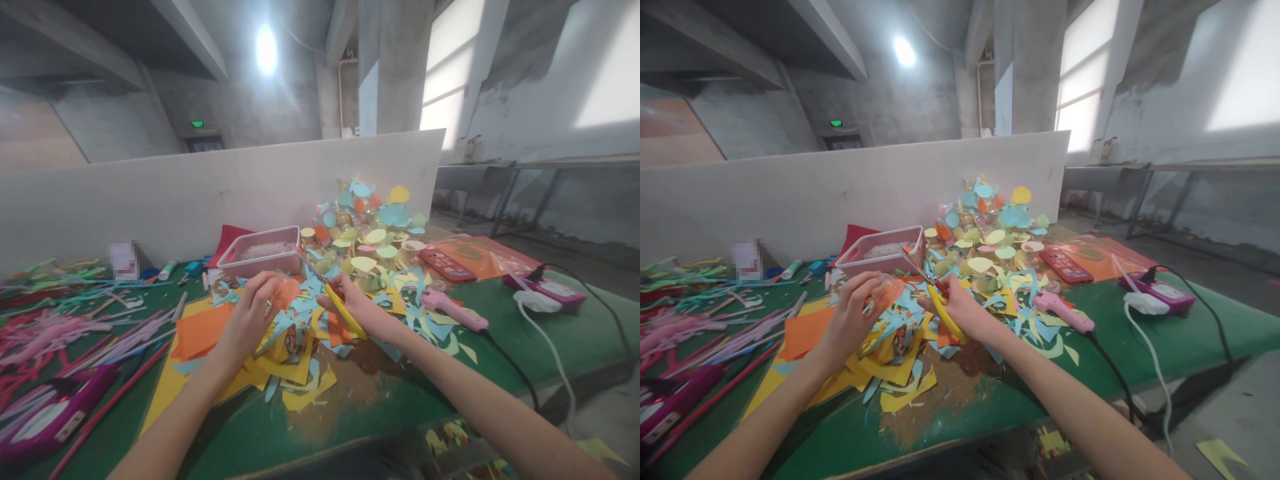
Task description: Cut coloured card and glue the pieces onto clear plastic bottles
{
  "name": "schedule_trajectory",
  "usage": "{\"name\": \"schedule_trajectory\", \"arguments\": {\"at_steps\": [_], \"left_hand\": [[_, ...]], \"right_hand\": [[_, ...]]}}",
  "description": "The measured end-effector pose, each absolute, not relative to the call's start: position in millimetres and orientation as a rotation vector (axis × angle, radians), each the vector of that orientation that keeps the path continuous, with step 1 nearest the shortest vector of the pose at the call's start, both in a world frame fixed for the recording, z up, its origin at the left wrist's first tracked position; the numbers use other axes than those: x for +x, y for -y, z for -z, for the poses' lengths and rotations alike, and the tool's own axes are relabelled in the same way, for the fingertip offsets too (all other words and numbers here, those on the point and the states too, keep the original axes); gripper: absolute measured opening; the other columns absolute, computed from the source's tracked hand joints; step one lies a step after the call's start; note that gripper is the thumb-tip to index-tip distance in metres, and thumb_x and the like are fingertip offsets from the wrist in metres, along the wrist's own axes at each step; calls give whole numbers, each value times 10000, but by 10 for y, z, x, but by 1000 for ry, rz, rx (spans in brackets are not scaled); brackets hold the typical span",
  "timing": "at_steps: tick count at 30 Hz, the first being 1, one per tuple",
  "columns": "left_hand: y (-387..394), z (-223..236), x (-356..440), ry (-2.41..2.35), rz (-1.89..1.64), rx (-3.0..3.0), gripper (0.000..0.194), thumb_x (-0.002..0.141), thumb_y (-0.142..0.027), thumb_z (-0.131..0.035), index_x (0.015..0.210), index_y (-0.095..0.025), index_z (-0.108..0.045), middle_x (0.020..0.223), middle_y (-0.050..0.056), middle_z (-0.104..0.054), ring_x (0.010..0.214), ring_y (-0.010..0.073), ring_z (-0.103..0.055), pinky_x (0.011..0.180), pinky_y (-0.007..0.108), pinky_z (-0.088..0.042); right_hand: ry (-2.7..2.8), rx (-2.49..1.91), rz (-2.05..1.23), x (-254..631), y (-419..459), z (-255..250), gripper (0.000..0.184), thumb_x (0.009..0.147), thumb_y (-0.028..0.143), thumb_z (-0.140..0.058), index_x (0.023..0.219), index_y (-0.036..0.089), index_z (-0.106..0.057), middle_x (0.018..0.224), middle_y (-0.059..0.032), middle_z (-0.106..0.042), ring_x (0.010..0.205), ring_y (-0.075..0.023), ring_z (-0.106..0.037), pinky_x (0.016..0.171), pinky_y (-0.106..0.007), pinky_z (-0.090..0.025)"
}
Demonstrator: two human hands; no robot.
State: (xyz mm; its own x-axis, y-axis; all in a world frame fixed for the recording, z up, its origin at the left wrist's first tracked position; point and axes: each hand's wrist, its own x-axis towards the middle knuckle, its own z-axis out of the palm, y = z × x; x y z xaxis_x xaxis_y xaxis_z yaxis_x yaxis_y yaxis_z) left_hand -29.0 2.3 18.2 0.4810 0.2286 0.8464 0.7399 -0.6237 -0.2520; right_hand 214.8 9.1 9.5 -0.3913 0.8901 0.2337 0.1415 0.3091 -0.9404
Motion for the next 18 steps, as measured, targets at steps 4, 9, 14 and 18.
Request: {"name": "schedule_trajectory", "arguments": {"at_steps": [4, 9, 14, 18], "left_hand": [[-14, -184, -280, 838, 1079, -2141, 516, 920, -142, -531, 1396, -279, -388, 1230, 100, -579, 1196, 225, -575, 1008, 357, -495], [-24, -165, -286, 932, 1084, -2210, 462, 933, -165, -504, 1375, -280, -441, 1292, 119, -544, 1223, 240, -549, 1009, 378, -484], [-57, -194, -259, 1227, 1335, -2213, 420, 913, -274, -545, 1331, -254, -506, 1120, 82, -609, 956, 199, -606, 856, 332, -508], [-32, -271, -207, 1541, 1729, -2252, 416, 855, -389, -594, 1248, -252, -601, 1109, 61, -627, 951, 207, -581, 793, 284, -474]], "right_hand": [[1781, -978, -1135, 2141, -64, -118, 512, 773, 603, -679, 929, 230, -365, 874, 10, -510, 765, -152, -497, 703, -301, -443], [1801, -988, -1102, 2140, -56, -115, 514, 771, 612, -677, 929, 227, -376, 896, 3, -519, 782, -158, -504, 732, -311, -447], [1799, -960, -1093, 2148, -45, -126, 456, 815, 574, -643, 928, 229, -369, 894, 3, -531, 769, -152, -510, 719, -311, -450], [1815, -955, -1102, 2168, -67, -98, 473, 783, 534, -701, 955, 228, -385, 967, -18, -544, 860, -177, -546, 777, -328, -461]]}}
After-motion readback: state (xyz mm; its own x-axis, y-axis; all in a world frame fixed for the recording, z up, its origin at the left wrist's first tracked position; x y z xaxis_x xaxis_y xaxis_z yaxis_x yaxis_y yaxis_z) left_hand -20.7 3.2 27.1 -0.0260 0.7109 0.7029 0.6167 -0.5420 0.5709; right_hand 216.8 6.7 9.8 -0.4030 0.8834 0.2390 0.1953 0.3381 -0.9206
